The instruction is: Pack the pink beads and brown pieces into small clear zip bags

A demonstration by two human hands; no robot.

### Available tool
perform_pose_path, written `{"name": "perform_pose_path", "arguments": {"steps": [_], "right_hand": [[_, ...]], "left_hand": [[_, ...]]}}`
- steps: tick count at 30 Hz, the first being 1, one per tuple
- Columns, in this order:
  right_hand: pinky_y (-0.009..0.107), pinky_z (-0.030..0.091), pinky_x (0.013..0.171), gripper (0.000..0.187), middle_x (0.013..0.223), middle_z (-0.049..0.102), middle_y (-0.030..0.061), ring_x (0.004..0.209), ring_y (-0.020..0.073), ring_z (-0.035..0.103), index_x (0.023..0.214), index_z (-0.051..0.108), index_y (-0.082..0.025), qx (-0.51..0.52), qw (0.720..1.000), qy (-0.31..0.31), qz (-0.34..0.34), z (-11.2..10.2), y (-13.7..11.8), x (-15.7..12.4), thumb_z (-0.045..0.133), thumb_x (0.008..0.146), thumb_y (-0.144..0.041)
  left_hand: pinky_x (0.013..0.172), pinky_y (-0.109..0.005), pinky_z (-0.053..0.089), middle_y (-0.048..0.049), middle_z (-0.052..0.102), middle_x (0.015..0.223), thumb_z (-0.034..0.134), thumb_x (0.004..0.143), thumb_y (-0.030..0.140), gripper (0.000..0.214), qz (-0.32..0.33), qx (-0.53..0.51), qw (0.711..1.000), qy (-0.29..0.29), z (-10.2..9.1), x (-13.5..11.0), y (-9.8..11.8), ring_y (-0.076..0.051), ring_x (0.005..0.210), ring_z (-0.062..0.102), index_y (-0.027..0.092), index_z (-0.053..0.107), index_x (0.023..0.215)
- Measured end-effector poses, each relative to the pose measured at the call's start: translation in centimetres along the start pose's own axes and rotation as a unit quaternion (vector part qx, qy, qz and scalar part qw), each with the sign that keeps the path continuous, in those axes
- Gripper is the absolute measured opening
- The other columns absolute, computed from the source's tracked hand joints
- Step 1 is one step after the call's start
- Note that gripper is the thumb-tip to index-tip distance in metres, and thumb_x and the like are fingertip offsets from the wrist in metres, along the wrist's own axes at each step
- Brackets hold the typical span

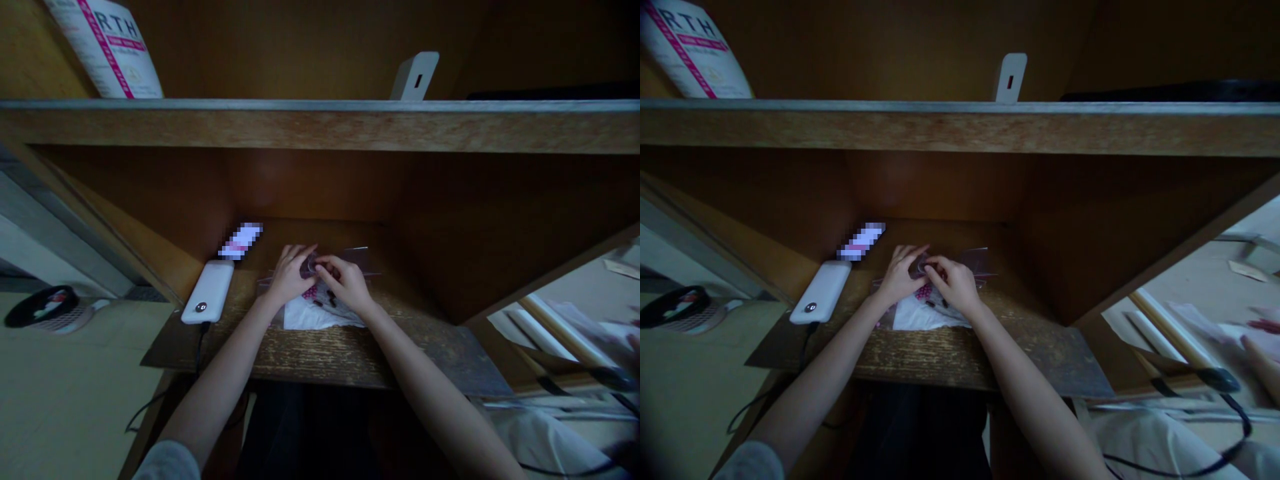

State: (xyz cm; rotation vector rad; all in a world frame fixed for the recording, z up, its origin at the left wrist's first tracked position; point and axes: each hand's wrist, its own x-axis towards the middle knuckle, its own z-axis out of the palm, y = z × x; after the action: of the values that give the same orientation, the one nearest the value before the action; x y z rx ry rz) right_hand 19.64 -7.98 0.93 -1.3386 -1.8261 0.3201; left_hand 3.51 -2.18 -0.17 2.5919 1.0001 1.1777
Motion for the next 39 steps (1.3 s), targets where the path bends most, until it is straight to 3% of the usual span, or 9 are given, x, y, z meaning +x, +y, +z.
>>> {"name": "perform_pose_path", "arguments": {"steps": [5, 11, 14, 23, 39], "right_hand": [[0.022, 0.037, 0.058, 0.028, 0.077, 0.065, 0.0032, 0.061, 0.0125, 0.055, 0.099, 0.066, -0.018, 0.006, 0.999, 0.030, 0.015, -0.7, 0.3, 0.1, 0.047, 0.091, -0.037], [0.022, 0.032, 0.056, 0.018, 0.076, 0.069, 0.0016, 0.062, 0.0134, 0.057, 0.096, 0.069, -0.023, -0.138, 0.979, -0.147, 0.018, -0.8, 1.2, 0.2, 0.055, 0.085, -0.028], [0.023, 0.031, 0.055, 0.018, 0.078, 0.070, 0.0019, 0.062, 0.0130, 0.058, 0.095, 0.070, -0.023, -0.174, 0.967, -0.185, 0.015, -0.5, 1.3, 0.2, 0.055, 0.086, -0.026], [0.022, 0.030, 0.053, 0.018, 0.076, 0.071, 0.0018, 0.063, 0.0138, 0.061, 0.092, 0.072, -0.024, -0.172, 0.966, -0.193, 0.030, 0.1, 1.3, 0.1, 0.059, 0.084, -0.033], [0.022, 0.033, 0.052, 0.012, 0.072, 0.071, 0.0018, 0.063, 0.0145, 0.062, 0.079, 0.073, -0.022, -0.100, 0.973, -0.176, 0.115, 0.9, 1.2, 0.4, 0.062, 0.073, -0.025]], "left_hand": [[0.090, -0.042, 0.044, -0.0066, 0.061, 0.111, 0.071, 0.073, 0.025, 0.058, -0.032, -0.009, 0.998, 0.057, -0.5, 0.2, -0.2, -0.025, 0.104, 0.051, 0.023, 0.052, 0.127], [0.089, -0.041, 0.045, -0.0074, 0.061, 0.111, 0.074, 0.070, 0.025, 0.060, -0.054, -0.011, 0.994, 0.094, -0.9, 0.3, -0.5, -0.025, 0.104, 0.051, 0.023, 0.053, 0.126], [0.090, -0.042, 0.045, -0.0069, 0.060, 0.113, 0.074, 0.071, 0.023, 0.059, -0.057, -0.007, 0.994, 0.096, -0.8, 0.3, -0.7, -0.025, 0.105, 0.051, 0.023, 0.053, 0.126], [0.094, -0.043, 0.043, -0.0067, 0.057, 0.117, 0.073, 0.071, 0.020, 0.061, -0.037, -0.020, 0.994, 0.102, -0.5, 0.2, -1.0, -0.024, 0.109, 0.049, 0.027, 0.052, 0.128], [0.093, -0.041, 0.043, -0.0063, 0.058, 0.116, 0.073, 0.071, 0.018, 0.058, -0.030, -0.021, 0.994, 0.100, -0.6, 0.1, -0.7, -0.024, 0.108, 0.049, 0.026, 0.053, 0.125]]}}
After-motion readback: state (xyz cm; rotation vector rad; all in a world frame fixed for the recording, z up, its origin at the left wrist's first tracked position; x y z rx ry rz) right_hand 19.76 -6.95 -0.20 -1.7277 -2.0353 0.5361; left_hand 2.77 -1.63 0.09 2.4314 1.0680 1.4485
